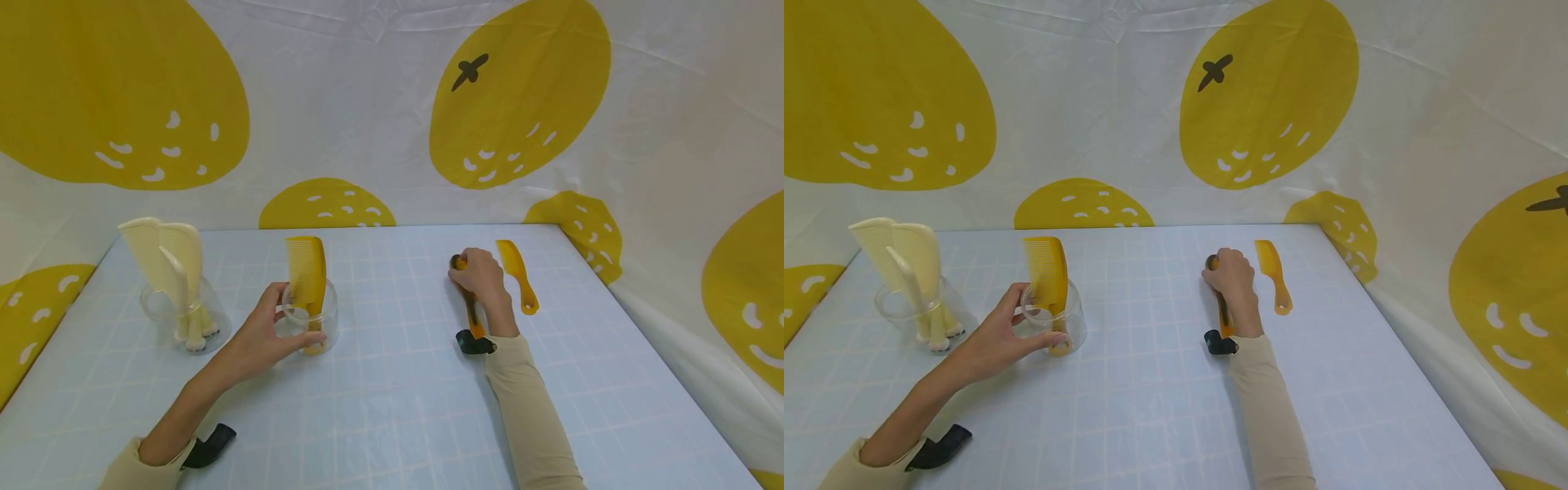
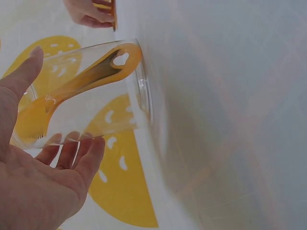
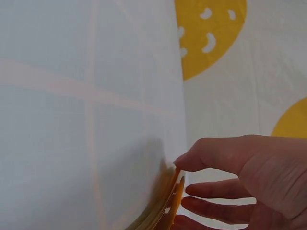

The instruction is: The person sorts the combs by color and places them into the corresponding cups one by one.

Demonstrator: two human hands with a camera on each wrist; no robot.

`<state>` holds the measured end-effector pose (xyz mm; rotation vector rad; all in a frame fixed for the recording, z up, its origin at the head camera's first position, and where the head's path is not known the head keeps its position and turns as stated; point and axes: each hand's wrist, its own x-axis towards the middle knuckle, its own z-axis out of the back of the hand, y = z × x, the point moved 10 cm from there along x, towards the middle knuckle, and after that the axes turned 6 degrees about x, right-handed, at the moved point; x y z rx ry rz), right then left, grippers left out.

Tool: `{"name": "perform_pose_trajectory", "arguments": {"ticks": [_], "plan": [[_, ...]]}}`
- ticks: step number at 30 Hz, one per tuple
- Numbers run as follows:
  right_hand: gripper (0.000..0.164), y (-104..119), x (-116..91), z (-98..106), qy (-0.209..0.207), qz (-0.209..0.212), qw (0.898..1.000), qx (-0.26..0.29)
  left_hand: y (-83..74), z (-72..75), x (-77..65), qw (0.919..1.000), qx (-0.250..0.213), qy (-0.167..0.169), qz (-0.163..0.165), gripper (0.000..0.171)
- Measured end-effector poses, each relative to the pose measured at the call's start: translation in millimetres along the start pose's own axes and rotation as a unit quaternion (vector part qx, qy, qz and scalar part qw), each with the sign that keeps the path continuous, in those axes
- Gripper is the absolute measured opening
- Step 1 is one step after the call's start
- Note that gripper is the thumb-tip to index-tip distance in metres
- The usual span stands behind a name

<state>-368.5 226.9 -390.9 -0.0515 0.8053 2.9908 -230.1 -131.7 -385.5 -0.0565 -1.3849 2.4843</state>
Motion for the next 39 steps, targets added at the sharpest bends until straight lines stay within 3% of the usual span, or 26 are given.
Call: {"name": "perform_pose_trajectory", "arguments": {"ticks": [14,26,39], "plan": [[0.042,14.5,2.7,-2.8,0.036,0.071,0.994,0.070,0.8,0.3,0.0,1.0000,0.006,-0.003,0.005,0.081],[0.031,27.4,5.1,1.9,0.022,0.134,0.986,0.095,-0.2,0.1,0.3,1.0000,0.004,-0.002,0.003,0.080],[0.023,44.2,-3.1,7.6,0.032,0.144,0.979,0.141,0.0,0.0,1.0,0.9999,0.007,-0.006,-0.011,0.079]]}}
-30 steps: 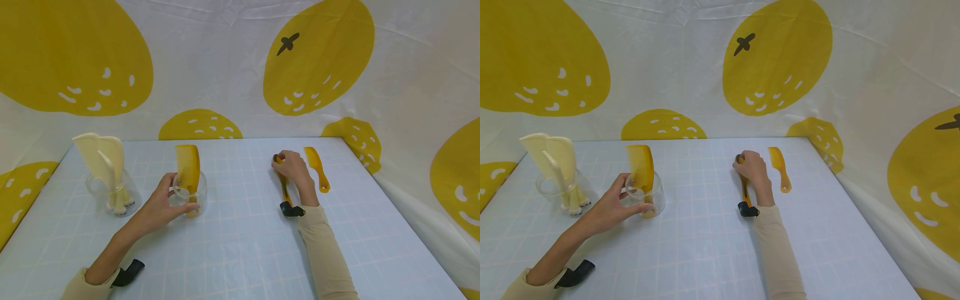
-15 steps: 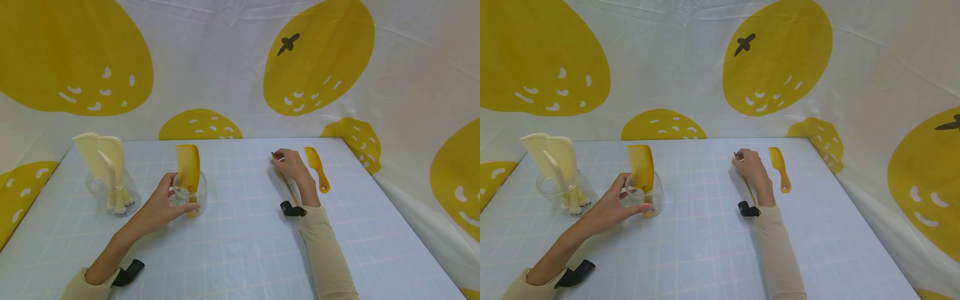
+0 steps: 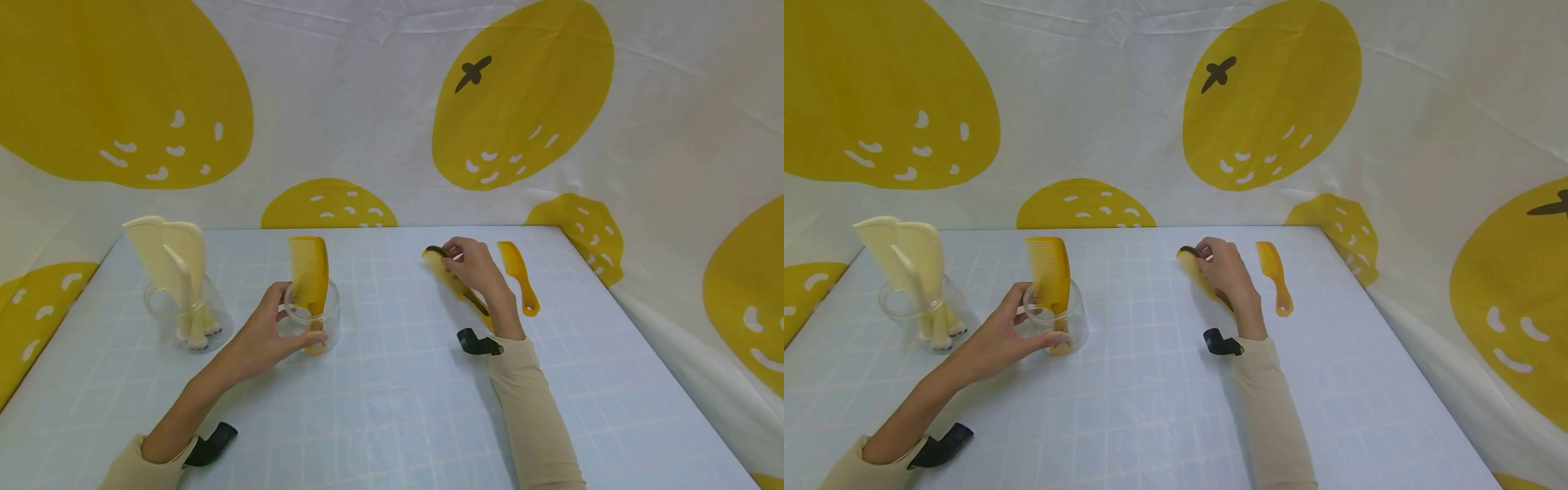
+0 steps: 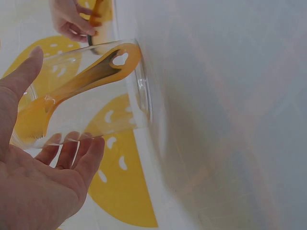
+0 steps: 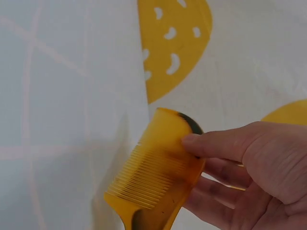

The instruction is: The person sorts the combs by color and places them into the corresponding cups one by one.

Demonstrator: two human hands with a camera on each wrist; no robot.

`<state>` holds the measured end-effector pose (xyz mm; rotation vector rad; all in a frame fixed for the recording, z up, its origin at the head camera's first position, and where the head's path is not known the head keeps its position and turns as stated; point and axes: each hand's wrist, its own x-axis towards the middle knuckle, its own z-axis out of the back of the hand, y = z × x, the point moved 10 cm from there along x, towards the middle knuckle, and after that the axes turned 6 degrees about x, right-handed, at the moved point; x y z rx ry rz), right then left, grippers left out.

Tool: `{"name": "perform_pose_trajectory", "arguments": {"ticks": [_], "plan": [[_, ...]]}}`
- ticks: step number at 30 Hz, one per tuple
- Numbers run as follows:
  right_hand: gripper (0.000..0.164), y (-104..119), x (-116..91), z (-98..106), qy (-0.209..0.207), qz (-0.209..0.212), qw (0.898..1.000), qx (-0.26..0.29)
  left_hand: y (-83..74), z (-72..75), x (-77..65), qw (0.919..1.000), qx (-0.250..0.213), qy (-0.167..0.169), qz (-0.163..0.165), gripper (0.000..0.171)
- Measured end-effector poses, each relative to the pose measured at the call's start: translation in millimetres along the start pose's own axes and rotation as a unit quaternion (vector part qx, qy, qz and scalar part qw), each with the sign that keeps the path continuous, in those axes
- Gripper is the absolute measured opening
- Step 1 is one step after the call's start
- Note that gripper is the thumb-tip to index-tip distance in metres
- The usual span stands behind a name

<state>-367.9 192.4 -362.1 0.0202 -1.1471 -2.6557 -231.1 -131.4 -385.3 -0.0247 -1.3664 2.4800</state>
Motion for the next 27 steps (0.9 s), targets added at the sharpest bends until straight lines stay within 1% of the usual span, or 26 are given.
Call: {"name": "perform_pose_trajectory", "arguments": {"ticks": [5,13,27], "plan": [[0.022,15.7,-3.3,3.8,-0.002,0.025,1.000,0.006,0.1,0.1,-0.7,1.0000,0.001,0.000,0.002,0.079],[0.023,40.1,-8.3,14.2,-0.031,0.059,0.998,0.004,-1.3,0.2,-1.1,1.0000,0.001,0.000,0.004,0.080],[0.025,70.4,-19.2,30.8,-0.076,0.079,0.992,0.063,-0.1,0.2,-0.4,1.0000,-0.002,0.000,0.008,0.081]]}}
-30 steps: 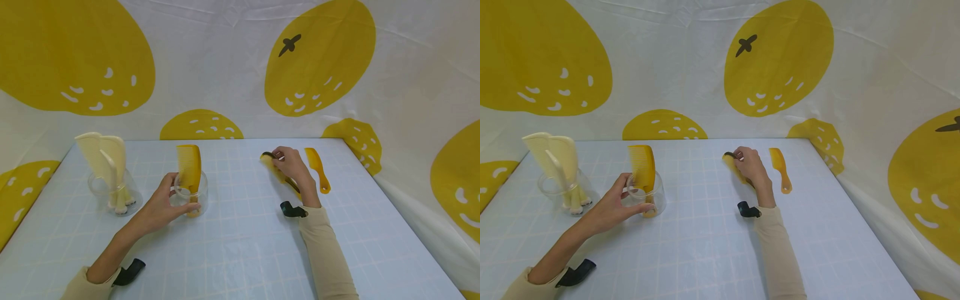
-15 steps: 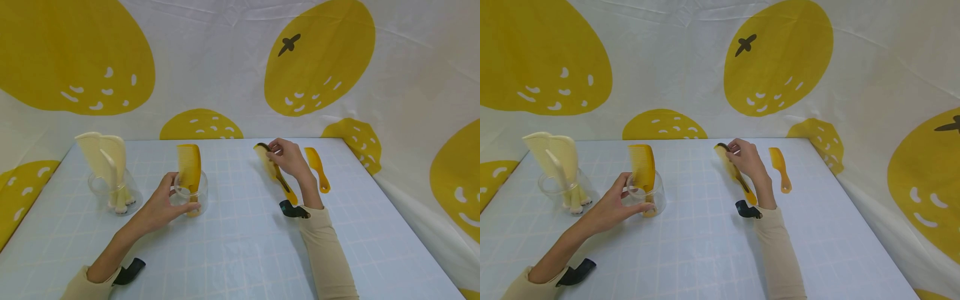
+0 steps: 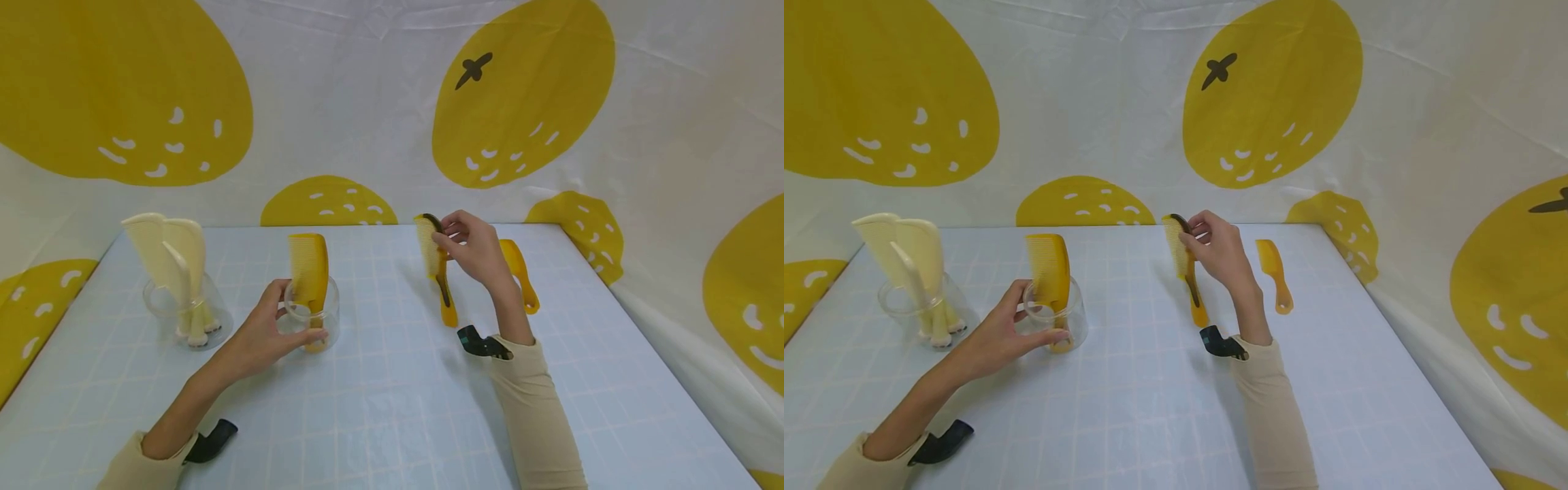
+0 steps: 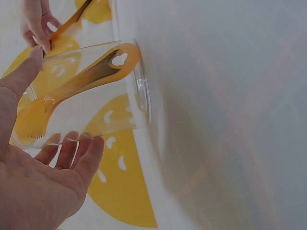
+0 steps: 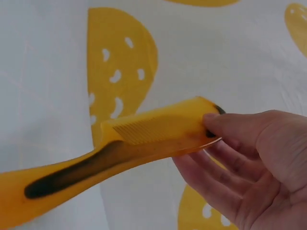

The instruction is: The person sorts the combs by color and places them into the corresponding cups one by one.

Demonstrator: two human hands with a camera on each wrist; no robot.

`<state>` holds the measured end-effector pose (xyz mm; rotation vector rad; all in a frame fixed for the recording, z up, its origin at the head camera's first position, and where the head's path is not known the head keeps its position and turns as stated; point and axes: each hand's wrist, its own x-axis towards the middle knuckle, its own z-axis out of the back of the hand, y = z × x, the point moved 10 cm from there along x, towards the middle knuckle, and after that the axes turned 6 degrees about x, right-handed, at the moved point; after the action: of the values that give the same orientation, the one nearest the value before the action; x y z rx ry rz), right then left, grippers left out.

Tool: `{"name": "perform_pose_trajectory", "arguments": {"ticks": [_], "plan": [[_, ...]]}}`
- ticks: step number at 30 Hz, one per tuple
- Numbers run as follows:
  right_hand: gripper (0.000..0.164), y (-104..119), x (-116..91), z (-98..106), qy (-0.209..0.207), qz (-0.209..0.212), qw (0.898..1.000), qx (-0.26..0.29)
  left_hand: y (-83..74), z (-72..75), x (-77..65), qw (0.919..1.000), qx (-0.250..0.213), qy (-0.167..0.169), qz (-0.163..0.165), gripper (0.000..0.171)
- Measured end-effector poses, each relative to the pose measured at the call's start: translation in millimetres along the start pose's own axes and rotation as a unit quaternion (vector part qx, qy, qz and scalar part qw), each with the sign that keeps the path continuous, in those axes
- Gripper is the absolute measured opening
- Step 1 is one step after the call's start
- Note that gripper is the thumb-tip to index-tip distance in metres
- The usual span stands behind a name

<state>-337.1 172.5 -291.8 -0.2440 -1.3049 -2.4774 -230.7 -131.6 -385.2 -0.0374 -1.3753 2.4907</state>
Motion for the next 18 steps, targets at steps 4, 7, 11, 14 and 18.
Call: {"name": "perform_pose_trajectory", "arguments": {"ticks": [4,7,11,14,18], "plan": [[0.027,5.2,0.1,3.5,-0.015,0.011,0.999,0.028,-1.0,-0.1,0.7,1.0000,0.001,0.000,-0.005,0.080],[0.029,7.7,-0.3,6.0,-0.026,0.015,0.998,0.051,-0.9,0.2,1.0,1.0000,0.000,0.000,-0.007,0.080],[0.031,9.6,-1.3,8.3,-0.037,0.013,0.996,0.086,-0.1,0.3,0.6,1.0000,-0.002,0.001,-0.006,0.080],[0.032,12.5,-1.4,11.0,-0.047,0.017,0.992,0.115,-0.2,0.5,0.5,1.0000,0.000,0.000,-0.005,0.080],[0.031,18.9,-2.3,13.7,-0.058,0.035,0.985,0.161,-0.3,0.6,0.4,1.0000,-0.001,0.000,-0.002,0.080]]}}
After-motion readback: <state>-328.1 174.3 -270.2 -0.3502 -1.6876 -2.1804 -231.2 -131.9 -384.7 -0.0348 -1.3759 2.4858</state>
